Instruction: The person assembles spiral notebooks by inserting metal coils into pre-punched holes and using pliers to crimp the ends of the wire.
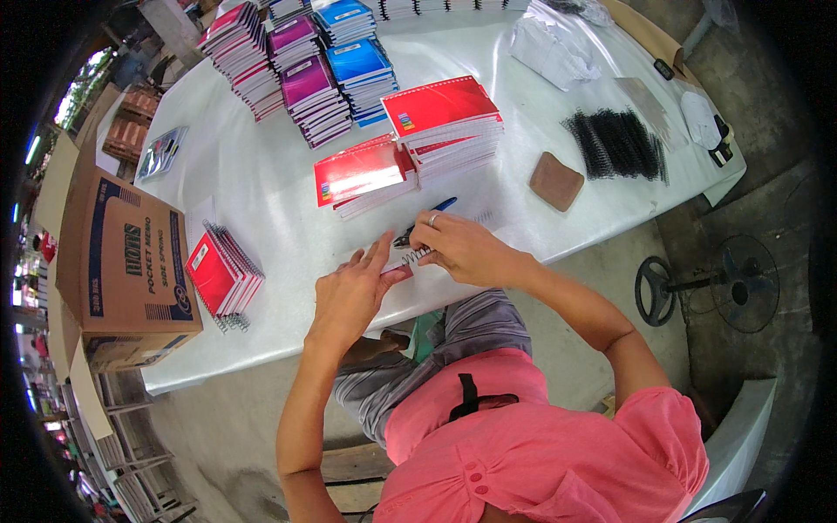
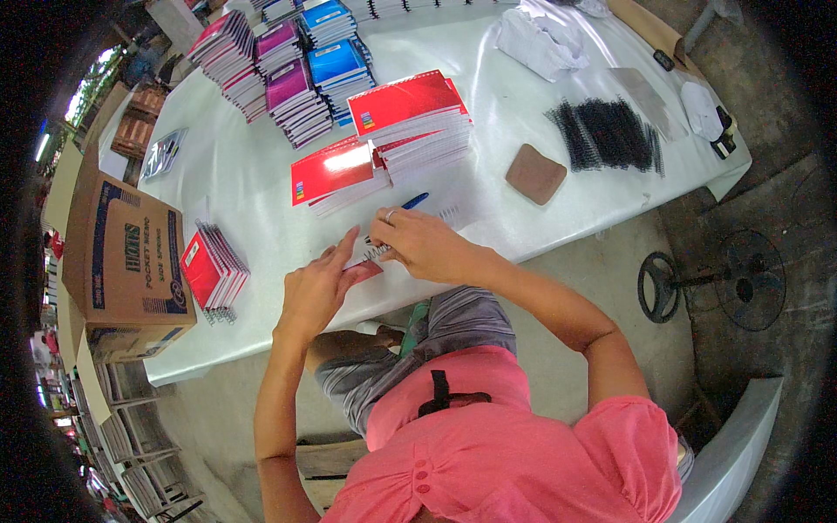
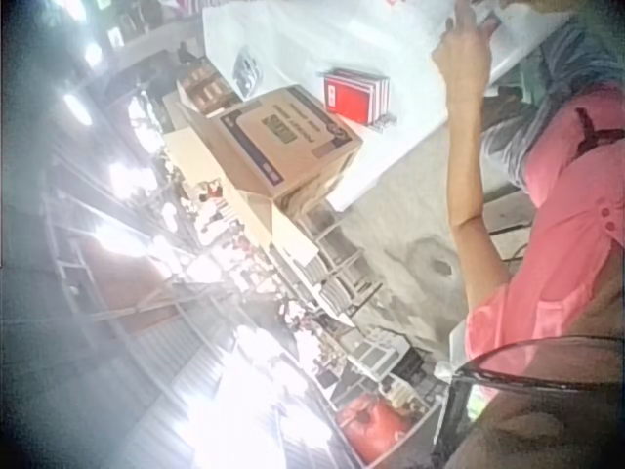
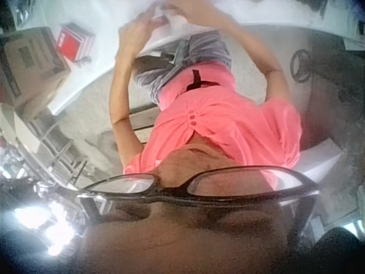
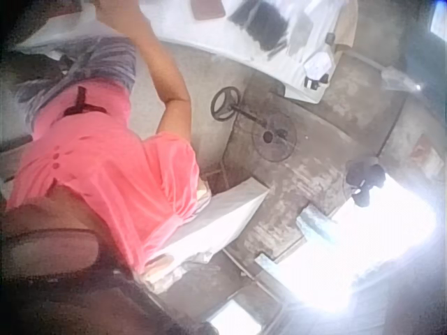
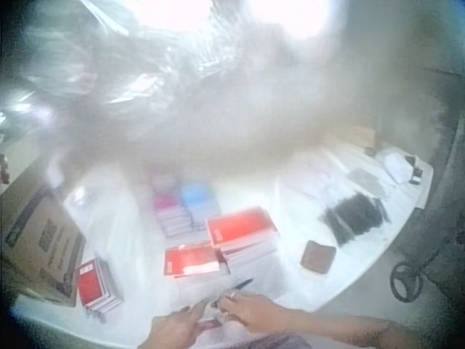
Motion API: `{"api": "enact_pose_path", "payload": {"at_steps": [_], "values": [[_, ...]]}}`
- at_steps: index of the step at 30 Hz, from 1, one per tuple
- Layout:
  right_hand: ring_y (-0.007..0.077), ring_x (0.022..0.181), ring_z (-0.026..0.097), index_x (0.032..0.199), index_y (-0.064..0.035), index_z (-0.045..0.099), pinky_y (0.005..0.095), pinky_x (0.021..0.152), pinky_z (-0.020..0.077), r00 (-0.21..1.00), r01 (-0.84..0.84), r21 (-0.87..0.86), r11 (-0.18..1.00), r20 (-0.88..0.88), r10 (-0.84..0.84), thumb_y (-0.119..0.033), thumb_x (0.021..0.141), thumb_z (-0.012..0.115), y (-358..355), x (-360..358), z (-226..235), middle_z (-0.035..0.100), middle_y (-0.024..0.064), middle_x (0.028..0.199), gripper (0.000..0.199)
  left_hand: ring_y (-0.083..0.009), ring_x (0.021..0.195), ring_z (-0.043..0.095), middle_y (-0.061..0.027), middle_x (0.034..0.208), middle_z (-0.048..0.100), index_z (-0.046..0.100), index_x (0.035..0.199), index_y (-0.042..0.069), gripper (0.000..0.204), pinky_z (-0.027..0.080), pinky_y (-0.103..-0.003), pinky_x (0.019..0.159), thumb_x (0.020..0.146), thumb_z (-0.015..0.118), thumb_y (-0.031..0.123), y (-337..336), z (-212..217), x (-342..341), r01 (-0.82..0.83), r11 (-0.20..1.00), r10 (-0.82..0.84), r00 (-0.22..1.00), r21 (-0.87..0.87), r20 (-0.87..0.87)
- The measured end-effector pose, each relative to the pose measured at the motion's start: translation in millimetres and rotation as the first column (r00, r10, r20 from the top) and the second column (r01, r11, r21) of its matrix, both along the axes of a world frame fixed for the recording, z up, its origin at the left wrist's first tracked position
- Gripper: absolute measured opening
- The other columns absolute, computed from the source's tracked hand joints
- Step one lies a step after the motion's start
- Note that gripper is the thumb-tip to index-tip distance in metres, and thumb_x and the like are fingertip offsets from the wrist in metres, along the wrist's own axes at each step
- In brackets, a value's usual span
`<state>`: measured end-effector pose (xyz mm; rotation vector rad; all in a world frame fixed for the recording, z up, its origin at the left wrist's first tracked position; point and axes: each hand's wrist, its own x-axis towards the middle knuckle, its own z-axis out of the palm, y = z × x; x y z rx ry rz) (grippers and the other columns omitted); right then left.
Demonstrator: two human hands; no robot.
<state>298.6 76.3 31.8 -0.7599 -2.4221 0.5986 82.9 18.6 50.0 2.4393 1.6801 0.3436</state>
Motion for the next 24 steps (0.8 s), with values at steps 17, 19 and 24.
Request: {"api": "enact_pose_path", "payload": {"at_steps": [17, 19, 24], "values": [[0.0326, 0.096, 0.062, 0.096, -0.0070, 0.061, 0.0422, 0.079, 0.0504, 0.980, 0.061, 0.230, 0.971, 0.173, -0.103, -0.018, 0.084, 0.068, 28.7, 15.9, -45.1, 0.062, 0.0132, 0.105, 0.018, -0.0327, 0.085, 0.068, -0.0090, 0.123, 0.065, 0.054, 0.135, 0.029, 0.043, 0.054, -0.046, 0.071, 0.093, 0.059, 0.034, -1.6, 14.9, 7.1, 0.164, 0.957, -0.169, 0.986, -0.238, 0.001], [0.0337, 0.100, 0.060, 0.096, -0.0063, 0.061, 0.0421, 0.082, 0.0507, 0.979, 0.109, 0.029, 0.994, 0.170, -0.112, -0.022, 0.077, 0.073, 29.7, 22.4, -52.7, 0.060, 0.0149, 0.106, 0.027, -0.0317, 0.086, 0.068, -0.0063, 0.124, 0.065, 0.052, 0.137, 0.032, 0.043, 0.054, -0.045, 0.068, 0.094, 0.056, 0.036, -1.1, 25.7, 15.2, 0.006, 0.938, -0.053, 0.990, -0.346, -0.128], [0.0337, 0.102, 0.058, 0.097, -0.0081, 0.061, 0.0438, 0.085, 0.0476, 0.957, 0.254, 0.178, 0.951, 0.093, -0.273, -0.026, 0.069, 0.080, 43.6, 68.5, -39.3, 0.060, 0.0146, 0.107, 0.038, -0.0334, 0.083, 0.068, -0.0055, 0.133, 0.059, 0.042, 0.143, 0.036, 0.054, 0.054, -0.043, 0.069, 0.091, 0.056, 0.043, -6.3, 11.0, 2.5, 0.170, 0.967, -0.179, 0.984, -0.190, -0.028]]}}
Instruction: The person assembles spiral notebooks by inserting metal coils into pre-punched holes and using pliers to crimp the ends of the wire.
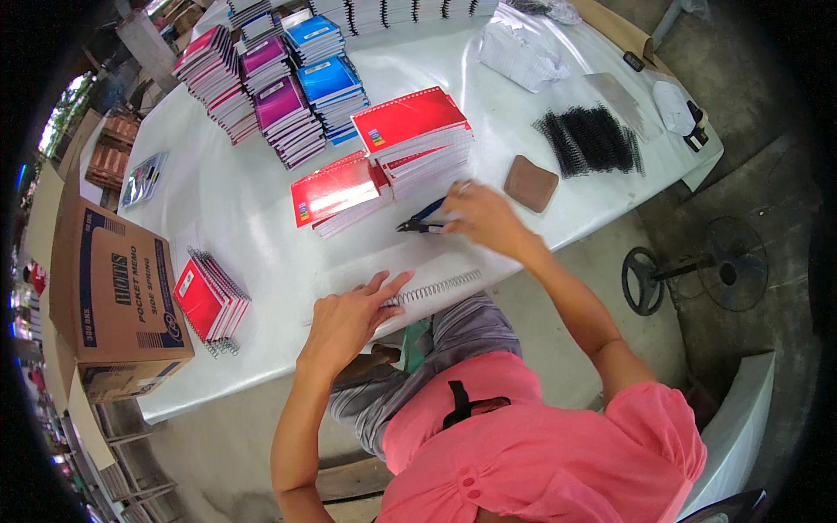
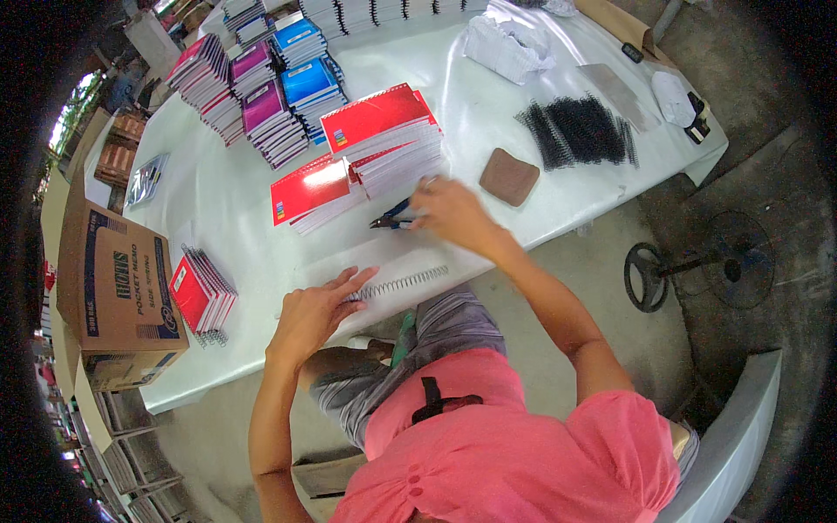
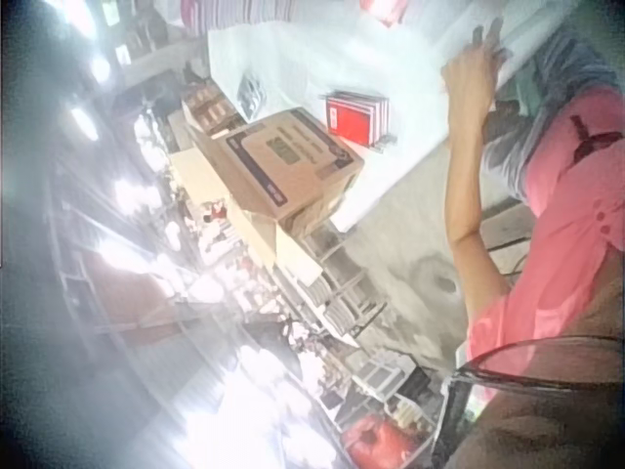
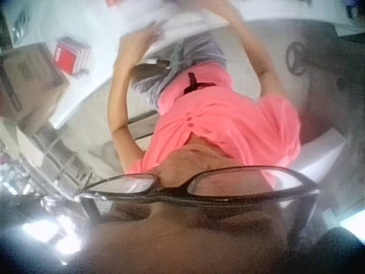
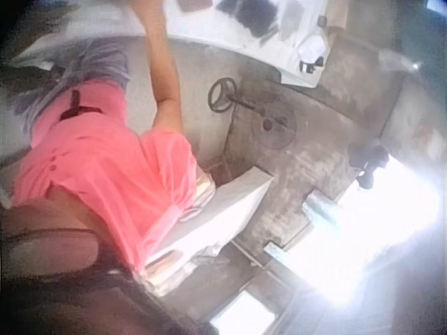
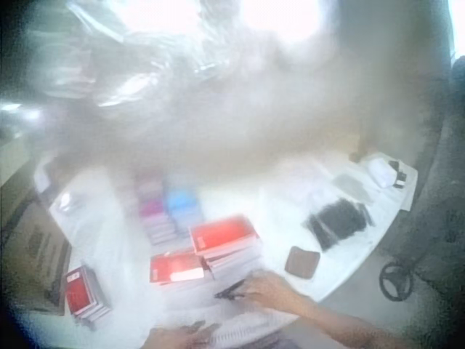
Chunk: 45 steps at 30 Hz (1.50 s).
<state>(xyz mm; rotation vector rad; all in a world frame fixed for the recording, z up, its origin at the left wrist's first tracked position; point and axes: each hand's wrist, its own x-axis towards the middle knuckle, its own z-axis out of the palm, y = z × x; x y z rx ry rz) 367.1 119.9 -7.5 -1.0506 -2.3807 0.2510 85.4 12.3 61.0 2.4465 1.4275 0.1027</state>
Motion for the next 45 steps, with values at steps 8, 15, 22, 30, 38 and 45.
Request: {"api": "enact_pose_path", "payload": {"at_steps": [8, 15, 22, 30, 38, 45], "values": [[0.0321, 0.107, 0.059, 0.094, -0.0083, 0.066, 0.0435, 0.091, 0.0447, 0.892, 0.424, -0.255, 0.869, 0.281, -0.353, -0.032, 0.069, 0.082, 5.1, 105.8, 61.7, 0.065, 0.0137, 0.110, 0.038, -0.0301, 0.114, 0.061, -0.0046, 0.134, 0.059, 0.034, 0.148, 0.031, 0.071, 0.055, -0.043, 0.071, 0.085, 0.058, 0.050, -5.9, -9.2, -6.4, -0.033, 0.993, 0.034, 0.999, 0.110, -0.005], [0.0211, 0.110, 0.058, 0.126, -0.0047, 0.063, 0.0349, 0.096, 0.0430, 0.818, -0.557, -0.686, 0.468, -0.358, 0.449, -0.039, 0.091, 0.064, 7.5, -25.2, 67.3, 0.064, 0.0104, 0.122, 0.048, -0.0335, 0.096, 0.066, -0.0103, 0.125, 0.063, 0.031, 0.150, 0.024, 0.077, 0.054, -0.041, 0.062, 0.084, 0.058, 0.054, -2.0, -20.3, -30.6, -0.147, 0.962, 0.157, 0.987, 0.228, -0.027], [0.0232, 0.110, 0.057, 0.125, -0.0026, 0.063, 0.0350, 0.095, 0.0429, 0.800, -0.537, -0.756, 0.375, -0.315, 0.511, -0.045, 0.089, 0.063, 18.1, -62.5, 61.4, 0.062, 0.0118, 0.125, 0.055, -0.0366, 0.070, 0.066, -0.0135, 0.102, 0.069, 0.036, 0.148, 0.023, 0.075, 0.051, -0.044, 0.058, 0.085, 0.057, 0.059, 5.8, -9.6, -31.6, -0.171, 0.975, 0.183, 0.981, 0.144, -0.071], [0.0267, 0.113, 0.055, 0.126, -0.0027, 0.063, 0.0383, 0.098, 0.0407, 0.753, -0.621, -0.697, 0.359, -0.402, 0.521, -0.051, 0.087, 0.062, 27.3, -65.6, 52.6, 0.060, 0.0141, 0.127, 0.062, -0.0349, 0.072, 0.067, -0.0133, 0.103, 0.069, 0.040, 0.146, 0.020, 0.073, 0.051, -0.044, 0.059, 0.085, 0.058, 0.057, 10.8, -8.5, -35.6, -0.178, 0.974, 0.177, 0.984, 0.137, 0.021], [0.0224, 0.114, 0.058, 0.126, -0.0046, 0.064, 0.0366, 0.099, 0.0417, 0.821, -0.498, -0.720, 0.482, -0.212, 0.531, -0.049, 0.089, 0.061, 24.6, -76.9, 48.3, 0.065, 0.0117, 0.120, 0.058, -0.0337, 0.080, 0.068, -0.0131, 0.106, 0.069, 0.049, 0.138, 0.015, 0.068, 0.052, -0.043, 0.061, 0.085, 0.058, 0.056, 7.0, -10.0, -42.6, -0.194, 0.974, 0.197, 0.980, 0.118, -0.010], [0.0259, 0.116, 0.056, 0.121, 0.0036, 0.064, 0.0369, 0.099, 0.0404, 0.797, -0.573, -0.708, 0.413, -0.364, 0.482, -0.050, 0.087, 0.059, 24.0, -81.5, 54.3, 0.062, 0.0154, 0.124, 0.064, -0.0326, 0.091, 0.068, -0.0137, 0.113, 0.068, 0.052, 0.135, 0.015, 0.066, 0.053, -0.044, 0.066, 0.084, 0.058, 0.058, 6.2, -11.4, -44.3, -0.221, 0.965, 0.219, 0.975, 0.144, 0.031]]}}
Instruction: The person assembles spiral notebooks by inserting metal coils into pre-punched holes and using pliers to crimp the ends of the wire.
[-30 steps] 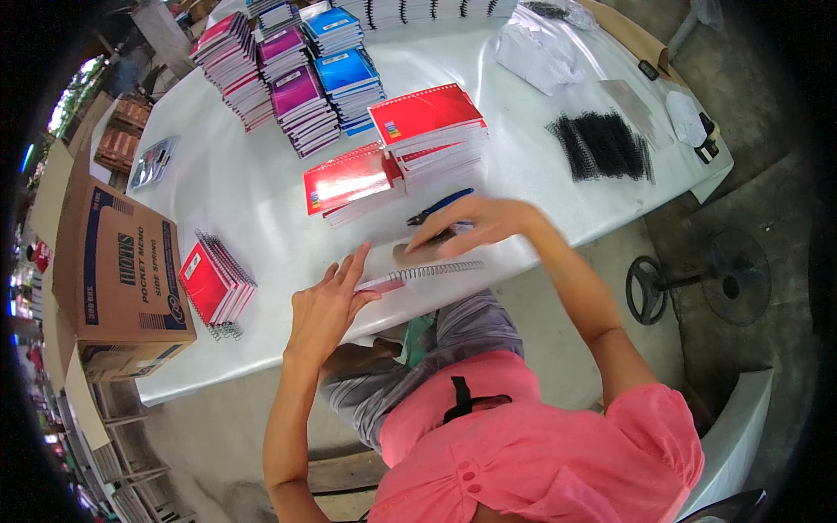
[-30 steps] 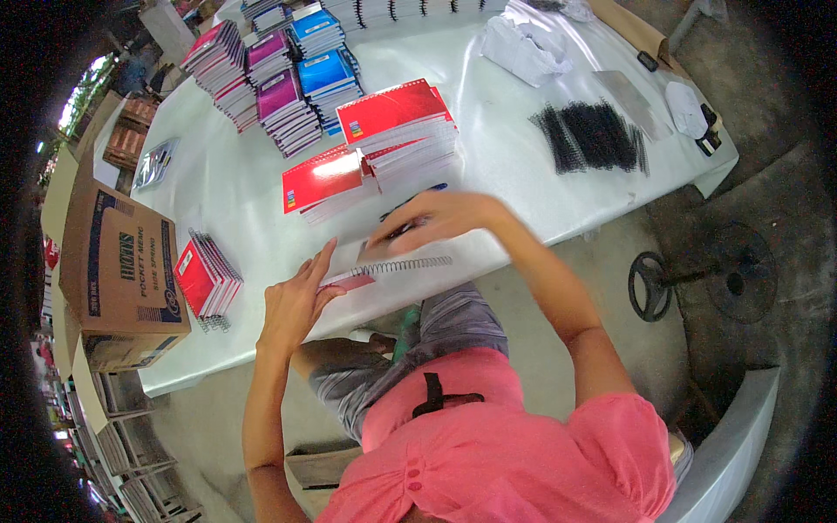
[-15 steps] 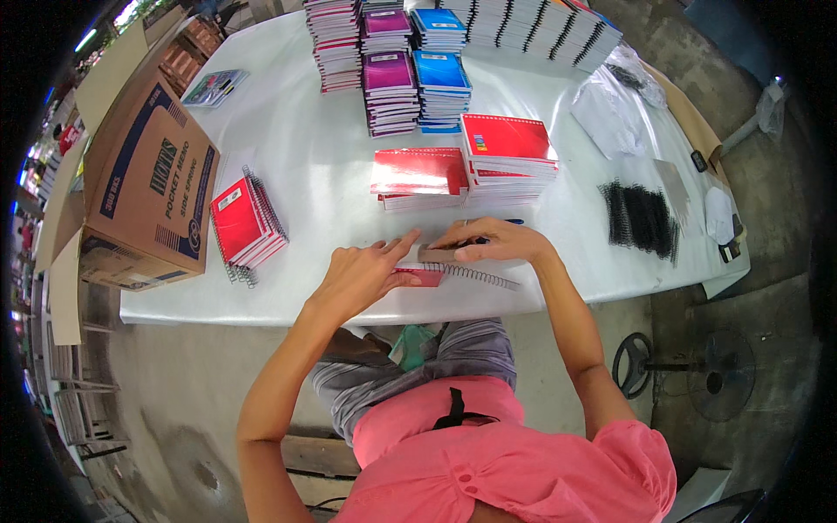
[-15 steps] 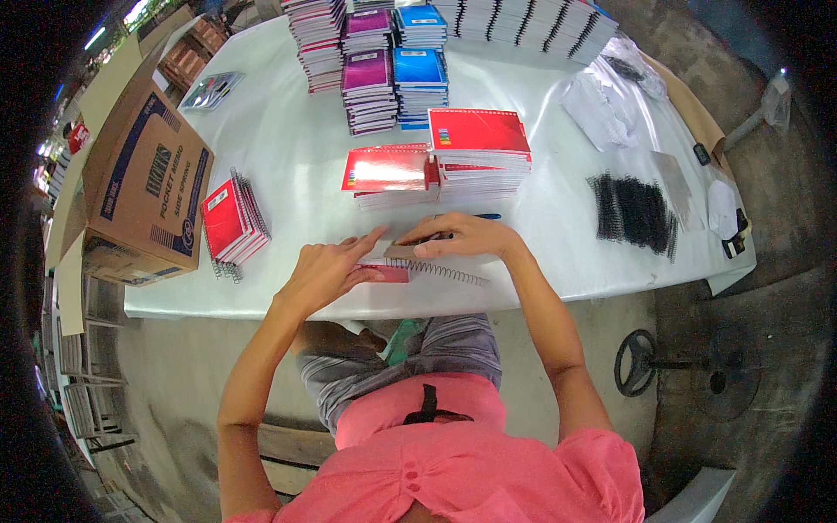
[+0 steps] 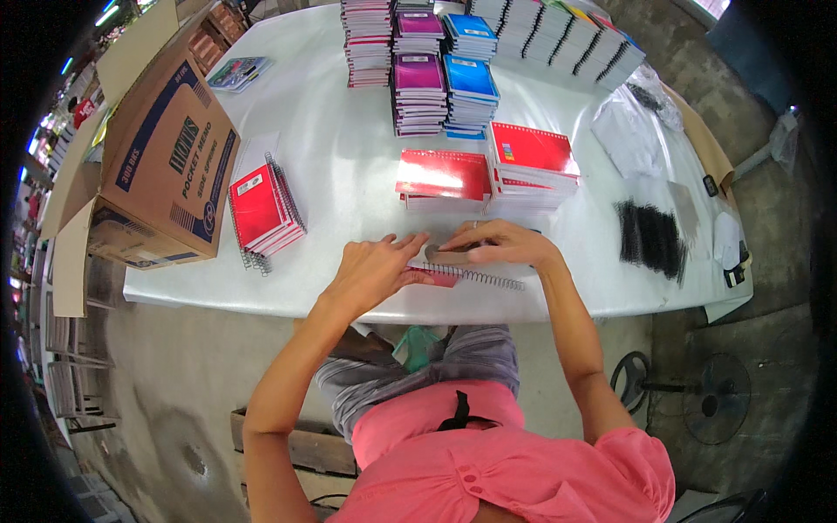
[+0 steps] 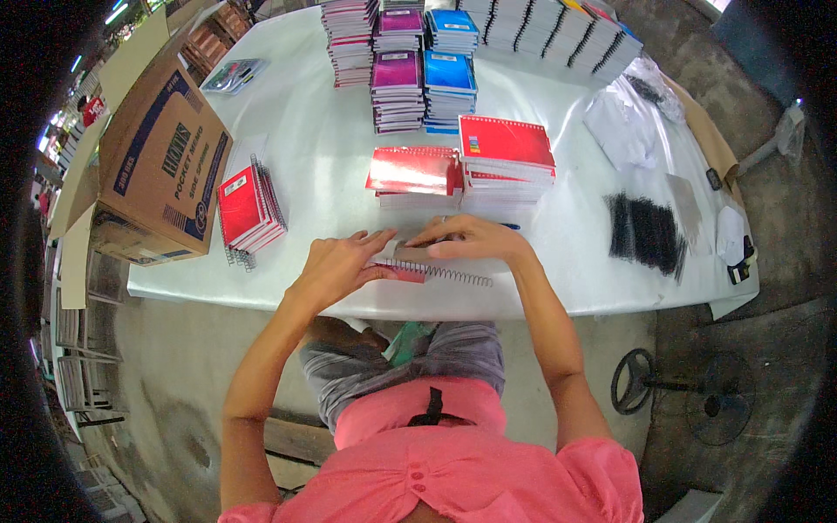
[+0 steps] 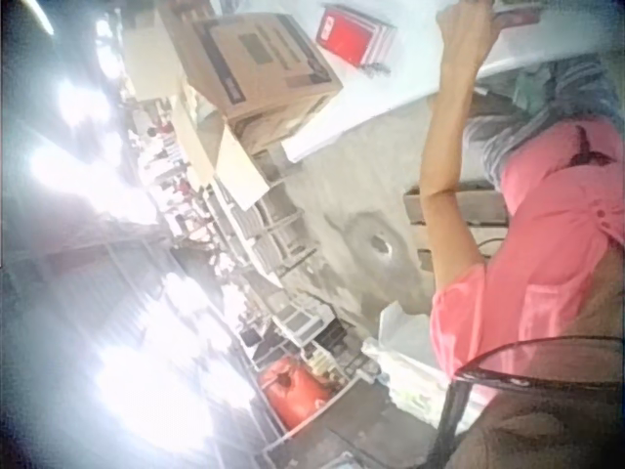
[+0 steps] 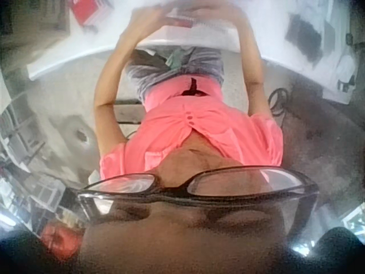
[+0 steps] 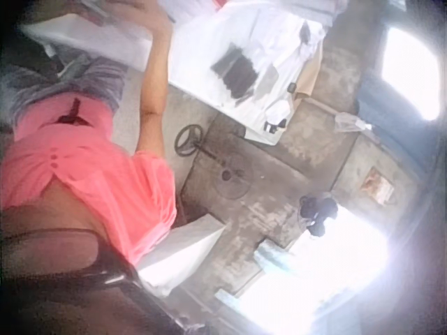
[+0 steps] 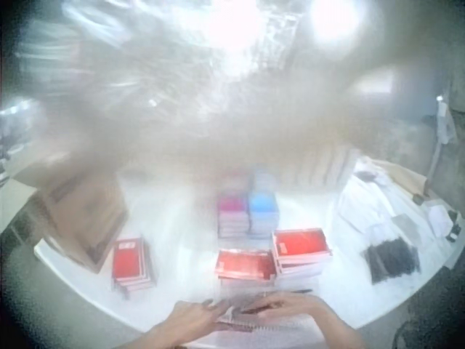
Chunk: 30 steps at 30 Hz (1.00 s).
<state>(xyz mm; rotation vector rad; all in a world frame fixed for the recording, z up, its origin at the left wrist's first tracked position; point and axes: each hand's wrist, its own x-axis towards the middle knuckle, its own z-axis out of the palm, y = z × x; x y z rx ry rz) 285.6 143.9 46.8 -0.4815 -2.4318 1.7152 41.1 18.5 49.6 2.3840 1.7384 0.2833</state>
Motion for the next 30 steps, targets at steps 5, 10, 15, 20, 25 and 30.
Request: {"api": "enact_pose_path", "payload": {"at_steps": [5, 10, 15, 20, 25, 30], "values": [[0.0253, 0.114, 0.056, 0.120, 0.0026, 0.065, 0.0369, 0.099, 0.0408, 0.994, -0.028, -0.091, 0.995, -0.111, 0.018, -0.051, 0.086, 0.059, -1.4, -6.9, 2.2, 0.063, 0.0147, 0.122, 0.064, -0.0319, 0.098, 0.067, -0.0114, 0.117, 0.067, 0.052, 0.135, 0.018, 0.066, 0.053, -0.045, 0.072, 0.083, 0.059, 0.058, -2.5, -1.7, -6.0, -0.044, 0.998, 0.043, 0.999, 0.037, 0.010], [0.0210, 0.109, 0.059, 0.123, -0.0022, 0.065, 0.0343, 0.093, 0.0443, 0.936, -0.038, -0.259, 0.965, -0.347, -0.056, -0.041, 0.092, 0.061, 4.1, -9.7, -17.8, 0.067, 0.0107, 0.117, 0.050, -0.0335, 0.097, 0.066, -0.0113, 0.114, 0.067, 0.037, 0.147, 0.023, 0.082, 0.055, -0.044, 0.074, 0.077, 0.074, 0.043, -2.2, -5.2, -9.4, -0.115, 0.993, 0.118, 0.941, -0.029, 0.317], [0.0240, 0.112, 0.058, 0.120, 0.0039, 0.064, 0.0340, 0.098, 0.0425, 0.997, 0.051, -0.133, 0.990, -0.050, -0.059, -0.056, 0.088, 0.059, 0.2, -21.8, -12.4, 0.065, 0.0146, 0.119, 0.068, -0.0350, 0.109, 0.063, -0.0183, 0.128, 0.060, 0.021, 0.153, 0.027, 0.105, 0.055, -0.042, 0.080, 0.069, 0.084, 0.020, -3.4, -24.1, -15.0, -0.203, 0.974, 0.225, 0.772, -0.105, 0.594], [0.0239, 0.116, 0.057, 0.123, 0.0064, 0.061, 0.0337, 0.101, 0.0413, 0.991, 0.022, 0.060, 0.998, 0.128, -0.030, -0.055, 0.088, 0.060, 5.2, -30.4, -15.1, 0.064, 0.0139, 0.121, 0.070, -0.0335, 0.121, 0.057, -0.0188, 0.133, 0.057, 0.021, 0.154, 0.024, 0.110, 0.054, -0.038, 0.087, 0.066, 0.085, 0.008, -5.1, -47.5, -15.2, -0.217, 0.973, 0.191, 0.588, -0.074, 0.786], [0.0215, 0.112, 0.057, 0.123, 0.0031, 0.062, 0.0343, 0.098, 0.0423, 0.999, 0.037, -0.053, 0.998, 0.025, -0.036, -0.045, 0.090, 0.062, 0.4, -33.3, -2.2, 0.065, 0.0124, 0.119, 0.058, -0.0299, 0.122, 0.058, -0.0184, 0.132, 0.058, 0.027, 0.153, 0.021, 0.105, 0.054, -0.034, 0.088, 0.066, 0.085, 0.007, -6.9, -50.5, -11.0, -0.217, 0.970, 0.202, 0.487, -0.106, 0.850], [0.0188, 0.109, 0.057, 0.120, 0.0021, 0.063, 0.0341, 0.095, 0.0430, 0.992, 0.095, -0.167, 0.981, -0.061, -0.107, -0.038, 0.092, 0.061, 0.9, -33.4, -6.3, 0.065, 0.0101, 0.114, 0.049, -0.0266, 0.120, 0.059, -0.0173, 0.131, 0.059, 0.024, 0.154, 0.020, 0.107, 0.054, -0.031, 0.085, 0.066, 0.085, 0.008, -5.5, -51.5, -10.0, -0.218, 0.972, 0.189, 0.496, -0.089, 0.848]]}}
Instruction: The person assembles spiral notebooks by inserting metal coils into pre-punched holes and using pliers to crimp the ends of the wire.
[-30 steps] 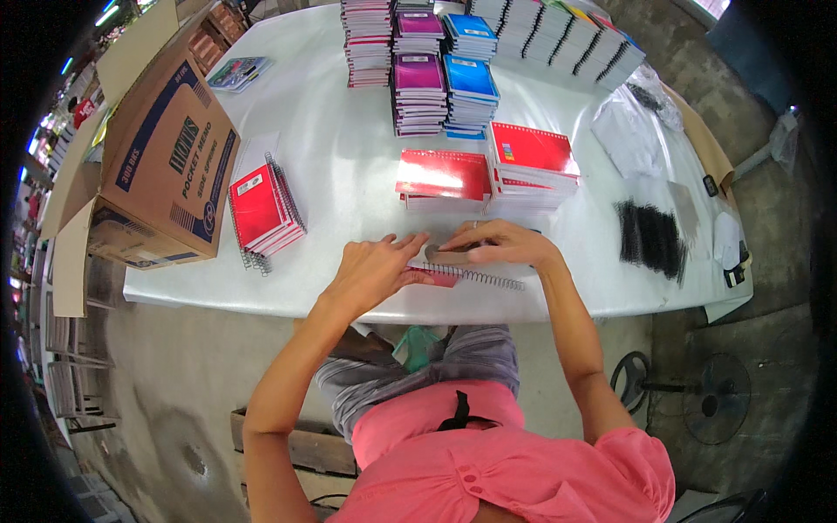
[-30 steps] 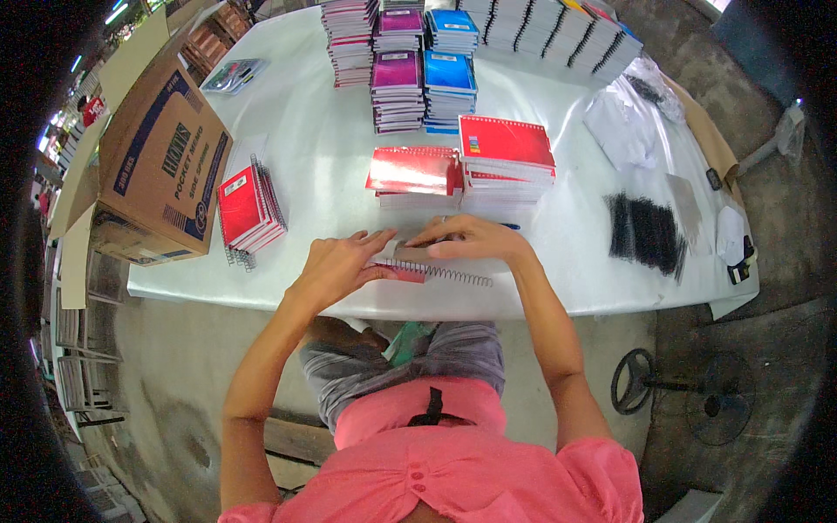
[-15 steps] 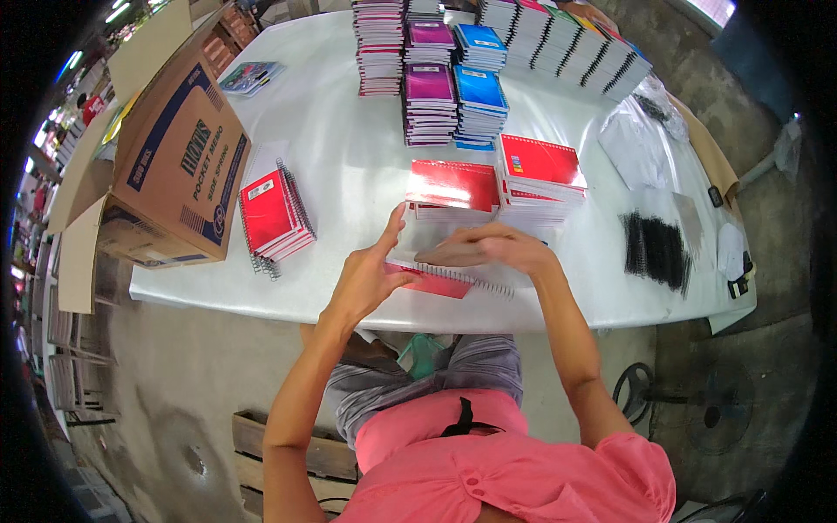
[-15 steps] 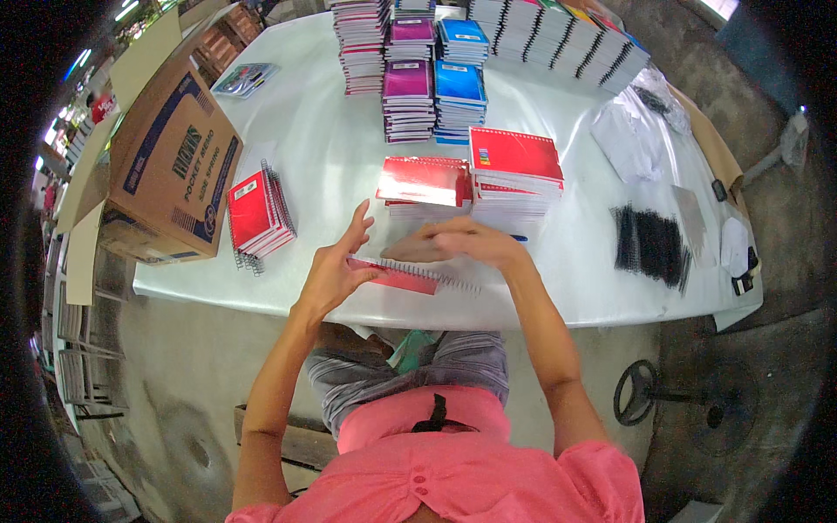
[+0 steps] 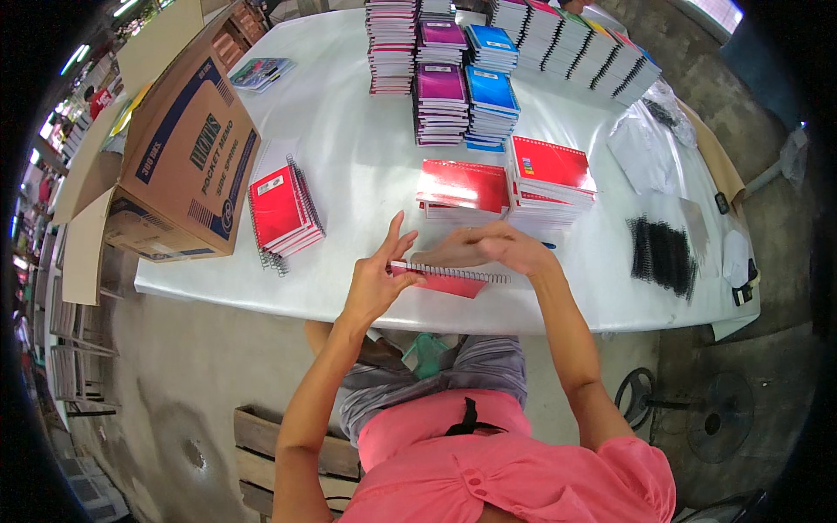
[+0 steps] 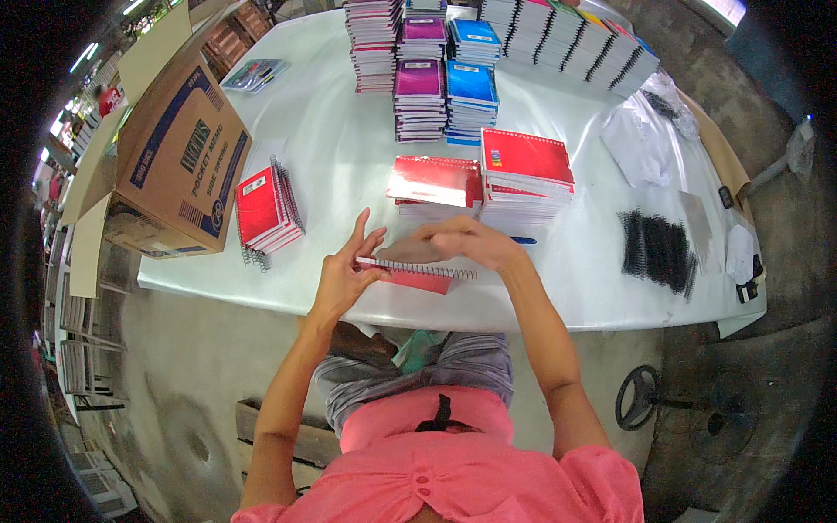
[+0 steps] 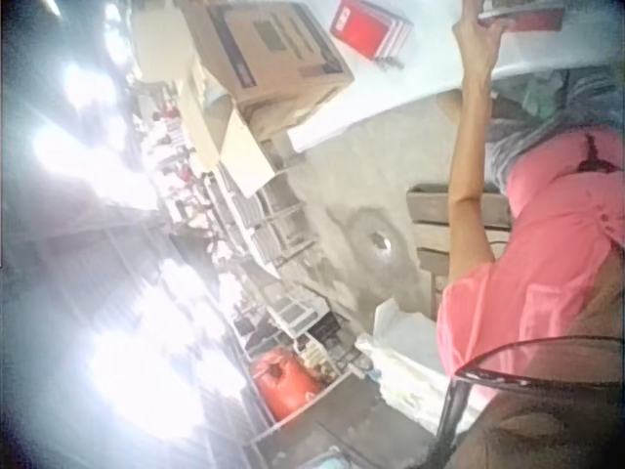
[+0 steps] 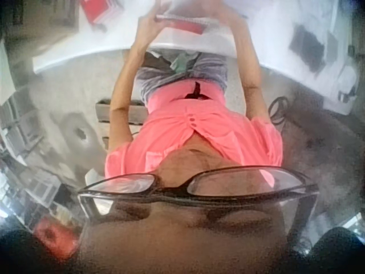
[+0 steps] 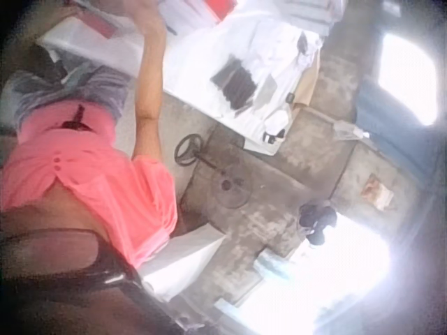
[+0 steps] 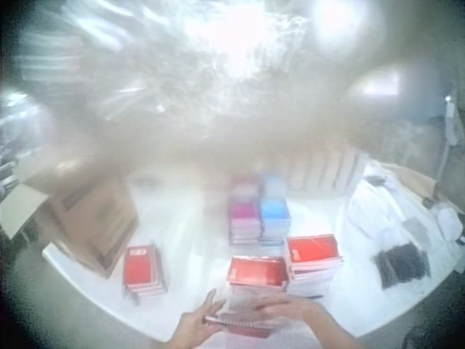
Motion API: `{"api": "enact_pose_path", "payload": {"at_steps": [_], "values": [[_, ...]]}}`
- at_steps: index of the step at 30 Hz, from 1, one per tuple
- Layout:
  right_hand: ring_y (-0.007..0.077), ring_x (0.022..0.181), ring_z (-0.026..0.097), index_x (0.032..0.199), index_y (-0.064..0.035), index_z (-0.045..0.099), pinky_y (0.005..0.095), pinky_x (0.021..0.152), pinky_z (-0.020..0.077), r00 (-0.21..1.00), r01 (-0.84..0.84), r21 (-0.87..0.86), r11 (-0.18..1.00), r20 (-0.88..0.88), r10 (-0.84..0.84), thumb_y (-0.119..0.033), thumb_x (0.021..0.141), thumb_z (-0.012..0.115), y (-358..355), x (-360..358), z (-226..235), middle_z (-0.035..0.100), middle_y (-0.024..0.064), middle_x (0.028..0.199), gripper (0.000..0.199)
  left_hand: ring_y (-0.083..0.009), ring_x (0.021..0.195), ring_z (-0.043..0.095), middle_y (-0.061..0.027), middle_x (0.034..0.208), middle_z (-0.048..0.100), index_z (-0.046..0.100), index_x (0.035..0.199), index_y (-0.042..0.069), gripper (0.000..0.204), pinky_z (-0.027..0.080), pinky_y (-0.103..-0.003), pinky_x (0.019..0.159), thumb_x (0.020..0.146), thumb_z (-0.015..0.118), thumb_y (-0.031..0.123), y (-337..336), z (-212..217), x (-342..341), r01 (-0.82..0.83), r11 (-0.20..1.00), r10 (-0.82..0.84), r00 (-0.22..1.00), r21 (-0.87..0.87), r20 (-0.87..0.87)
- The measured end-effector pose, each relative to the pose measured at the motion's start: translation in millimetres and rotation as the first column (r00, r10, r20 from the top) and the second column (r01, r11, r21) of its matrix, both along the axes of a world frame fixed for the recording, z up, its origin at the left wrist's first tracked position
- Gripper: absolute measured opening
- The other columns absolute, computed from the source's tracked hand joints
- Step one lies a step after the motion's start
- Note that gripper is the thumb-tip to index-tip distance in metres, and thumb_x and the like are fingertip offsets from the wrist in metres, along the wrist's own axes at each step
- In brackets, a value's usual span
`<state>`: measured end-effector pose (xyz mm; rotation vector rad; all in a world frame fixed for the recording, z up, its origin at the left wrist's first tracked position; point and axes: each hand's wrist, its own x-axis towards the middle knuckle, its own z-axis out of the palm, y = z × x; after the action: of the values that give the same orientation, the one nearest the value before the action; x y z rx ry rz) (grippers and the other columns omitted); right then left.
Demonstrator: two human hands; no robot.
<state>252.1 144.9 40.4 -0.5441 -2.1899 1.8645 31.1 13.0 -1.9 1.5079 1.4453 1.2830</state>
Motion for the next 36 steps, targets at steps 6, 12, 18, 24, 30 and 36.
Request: {"api": "enact_pose_path", "payload": {"at_steps": [6, 12, 18, 24, 30, 36], "values": [[0.0184, 0.106, 0.057, 0.119, 0.0014, 0.064, 0.0325, 0.094, 0.0431, 0.995, -0.029, 0.058, 0.998, 0.095, 0.024, -0.035, 0.093, 0.060, -1.4, -6.1, 4.6, 0.065, 0.0103, 0.114, 0.045, -0.0214, 0.110, 0.065, -0.0144, 0.131, 0.060, 0.019, 0.155, 0.020, 0.110, 0.054, -0.029, 0.086, 0.067, 0.085, 0.011, -1.4, -6.0, -0.9, -0.002, 1.000, 0.002, 1.000, -0.008, 0.026], [0.0191, 0.107, 0.058, 0.120, -0.0015, 0.065, 0.0312, 0.090, 0.0452, 0.991, 0.133, 0.308, 0.942, -0.012, -0.137, -0.024, 0.090, 0.066, -23.5, 47.8, 20.9, 0.064, 0.0101, 0.115, 0.038, -0.0212, 0.118, 0.059, -0.0106, 0.137, 0.057, 0.021, 0.154, 0.017, 0.095, 0.047, -0.033, 0.101, 0.077, 0.077, 0.010, -9.4, 9.5, -12.6, 0.202, 0.967, -0.192, 0.979, -0.159, 0.074], [0.0258, 0.109, 0.059, 0.116, -0.0037, 0.068, 0.0347, 0.092, 0.0450, 0.730, 0.444, 0.640, 0.627, 0.147, -0.667, -0.020, 0.086, 0.070, -23.5, 170.7, 20.2, 0.065, 0.0128, 0.116, 0.034, -0.0202, 0.135, 0.043, -0.0075, 0.146, 0.048, 0.045, 0.144, 0.012, 0.063, 0.040, -0.035, 0.107, 0.086, 0.071, 0.014, -7.5, -4.3, -18.7, 0.408, 0.909, -0.374, 0.889, -0.088, 0.262], [0.0292, 0.110, 0.059, 0.107, -0.0051, 0.069, 0.0392, 0.098, 0.0422, 0.608, 0.538, 0.826, 0.170, -0.241, -0.756, -0.014, 0.080, 0.074, -43.1, 126.1, 5.5, 0.064, 0.0122, 0.117, 0.029, -0.0235, 0.137, 0.041, -0.0109, 0.146, 0.048, 0.053, 0.138, 0.008, 0.057, 0.035, -0.036, 0.111, 0.090, 0.067, 0.036, -7.0, -13.8, -21.5, 0.455, 0.889, -0.440, 0.879, -0.051, 0.181], [0.0229, 0.100, 0.060, 0.103, -0.0095, 0.065, 0.0392, 0.094, 0.0406, 0.917, 0.326, 0.891, 0.314, -0.218, -0.333, -0.011, 0.078, 0.073, -96.3, -14.4, -5.3, 0.064, 0.0053, 0.102, 0.026, -0.0235, 0.136, 0.042, -0.0133, 0.145, 0.049, 0.054, 0.137, 0.006, 0.065, 0.034, -0.037, 0.111, 0.089, 0.063, 0.049, -13.3, -9.0, -17.8, 0.412, 0.908, -0.388, 0.895, -0.076, 0.218], [0.0247, 0.094, 0.060, 0.099, -0.0067, 0.064, 0.0430, 0.093, 0.0404, 0.889, 0.421, 0.844, 0.331, -0.312, -0.336, -0.007, 0.083, 0.067, -80.8, -4.3, -0.3, 0.064, 0.0045, 0.095, 0.016, -0.0192, 0.128, 0.049, -0.0106, 0.139, 0.055, 0.051, 0.139, 0.005, 0.063, 0.039, -0.033, 0.106, 0.092, 0.061, 0.046, -24.0, -3.0, -23.2, 0.336, 0.933, -0.303, 0.926, -0.127, 0.226]]}}
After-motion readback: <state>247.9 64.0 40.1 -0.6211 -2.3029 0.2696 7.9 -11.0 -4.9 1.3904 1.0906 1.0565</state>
